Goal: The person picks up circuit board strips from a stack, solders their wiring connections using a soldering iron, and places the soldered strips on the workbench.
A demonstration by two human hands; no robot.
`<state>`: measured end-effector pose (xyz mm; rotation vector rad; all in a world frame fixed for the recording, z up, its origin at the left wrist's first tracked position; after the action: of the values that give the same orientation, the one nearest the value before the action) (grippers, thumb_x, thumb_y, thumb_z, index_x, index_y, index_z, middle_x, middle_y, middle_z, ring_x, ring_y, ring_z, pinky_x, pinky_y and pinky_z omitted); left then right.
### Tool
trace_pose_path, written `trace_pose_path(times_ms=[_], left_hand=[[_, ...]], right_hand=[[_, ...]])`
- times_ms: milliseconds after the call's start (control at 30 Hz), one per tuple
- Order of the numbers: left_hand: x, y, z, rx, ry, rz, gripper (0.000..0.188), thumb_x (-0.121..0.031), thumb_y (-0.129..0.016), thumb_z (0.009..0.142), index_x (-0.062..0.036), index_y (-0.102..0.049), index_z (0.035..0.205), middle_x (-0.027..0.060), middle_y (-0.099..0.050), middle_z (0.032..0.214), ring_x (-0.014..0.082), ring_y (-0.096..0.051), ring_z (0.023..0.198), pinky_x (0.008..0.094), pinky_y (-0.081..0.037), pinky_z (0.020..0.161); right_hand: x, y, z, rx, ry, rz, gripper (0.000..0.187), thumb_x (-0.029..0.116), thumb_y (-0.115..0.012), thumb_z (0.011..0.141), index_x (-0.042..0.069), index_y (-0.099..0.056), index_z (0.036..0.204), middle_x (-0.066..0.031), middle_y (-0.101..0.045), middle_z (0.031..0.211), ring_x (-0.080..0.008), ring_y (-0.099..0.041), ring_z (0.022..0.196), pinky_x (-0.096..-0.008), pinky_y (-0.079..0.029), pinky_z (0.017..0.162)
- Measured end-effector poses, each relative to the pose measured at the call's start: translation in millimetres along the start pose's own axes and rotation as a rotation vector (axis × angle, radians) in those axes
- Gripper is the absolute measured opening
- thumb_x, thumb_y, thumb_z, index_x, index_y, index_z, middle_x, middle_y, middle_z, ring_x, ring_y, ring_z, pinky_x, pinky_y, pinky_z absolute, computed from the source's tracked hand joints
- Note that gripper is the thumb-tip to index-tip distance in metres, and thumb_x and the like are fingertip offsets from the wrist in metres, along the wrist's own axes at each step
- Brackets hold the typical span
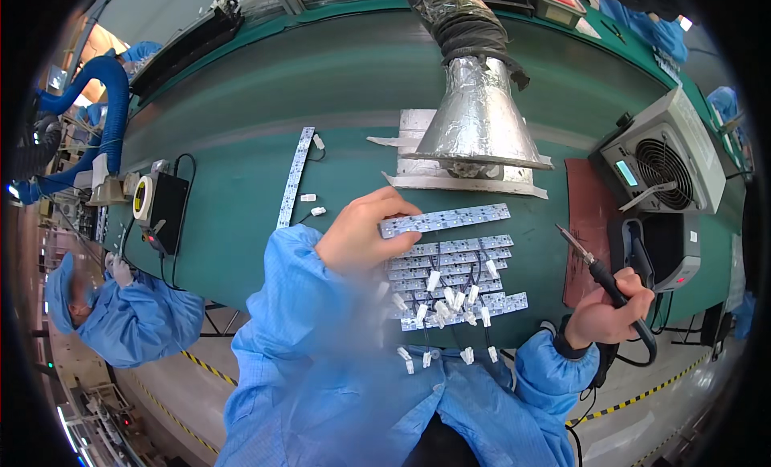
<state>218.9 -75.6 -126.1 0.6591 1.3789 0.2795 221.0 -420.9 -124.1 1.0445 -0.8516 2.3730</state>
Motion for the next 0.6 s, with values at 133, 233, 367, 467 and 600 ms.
trace_pose_path(times_ms=[133, 233, 367, 467, 600], left_hand=[[9.8, -18.1, 0.8, -0.135, -0.01, -0.055, 0.034, -0.009, -0.073, 0.083, 0.0004, -0.068, 0.115, 0.0164, -0.07, 0.102, 0.0249, -0.067, 0.082, 0.0317, -0.053, 0.07], [9.7, -21.3, -8.1, -0.152, -0.034, -0.003, 0.04, -0.009, -0.076, 0.083, -0.0005, -0.066, 0.12, 0.0155, -0.07, 0.097, 0.0227, -0.066, 0.076, 0.0301, -0.051, 0.063], [12.0, -21.1, -9.8, -0.135, -0.109, 0.03, 0.041, -0.007, -0.076, 0.082, 0.0006, -0.065, 0.121, 0.0137, -0.063, 0.081, 0.0258, -0.062, 0.068, 0.0333, -0.049, 0.059], [15.2, -21.6, -9.6, -0.184, -0.176, 0.073, 0.039, -0.005, -0.076, 0.081, 0.0009, -0.065, 0.118, 0.0137, -0.063, 0.082, 0.0274, -0.061, 0.066, 0.0342, -0.049, 0.059], [12.4, -23.5, -9.9, -0.207, -0.171, 0.097, 0.038, -0.003, -0.075, 0.08, 0.0009, -0.066, 0.117, 0.0133, -0.062, 0.08, 0.0278, -0.06, 0.064, 0.035, -0.048, 0.058]], right_hand=[[28.3, -53.7, -12.6, 0.409, 0.28, -0.008, 0.045, 0.024, -0.041, 0.102, 0.002, -0.045, 0.063, -0.0047, -0.036, 0.05, -0.0131, -0.034, 0.043, -0.0295, -0.024, 0.042], [26.4, -87.4, -31.8, 0.632, 0.426, 0.03, 0.043, 0.024, -0.045, 0.101, 0.001, -0.051, 0.066, -0.0053, -0.039, 0.048, -0.0153, -0.036, 0.041, -0.0308, -0.024, 0.041], [10.2, -88.3, -56.3, 0.724, 0.4, 0.082, 0.041, 0.024, -0.045, 0.101, 0.003, -0.052, 0.067, -0.0041, -0.04, 0.047, -0.0158, -0.036, 0.039, -0.032, -0.025, 0.041], [10.5, -86.8, -66.2, 0.769, 0.346, 0.091, 0.039, 0.024, -0.043, 0.102, 0.004, -0.051, 0.07, -0.004, -0.04, 0.047, -0.0158, -0.036, 0.039, -0.032, -0.026, 0.041], [8.3, -87.7, -72.7, 0.824, 0.296, 0.083, 0.036, 0.025, -0.041, 0.103, 0.005, -0.049, 0.074, -0.004, -0.039, 0.048, -0.016, -0.037, 0.039, -0.0323, -0.027, 0.041]])
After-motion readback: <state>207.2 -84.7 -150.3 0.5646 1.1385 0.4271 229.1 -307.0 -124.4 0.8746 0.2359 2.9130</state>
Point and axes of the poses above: each hand's wrist, its own z-axis towards the middle knuckle, its own y-axis out of the back of the hand, x = y × z, the point moved 2 cm from there along z, towards the middle knuckle
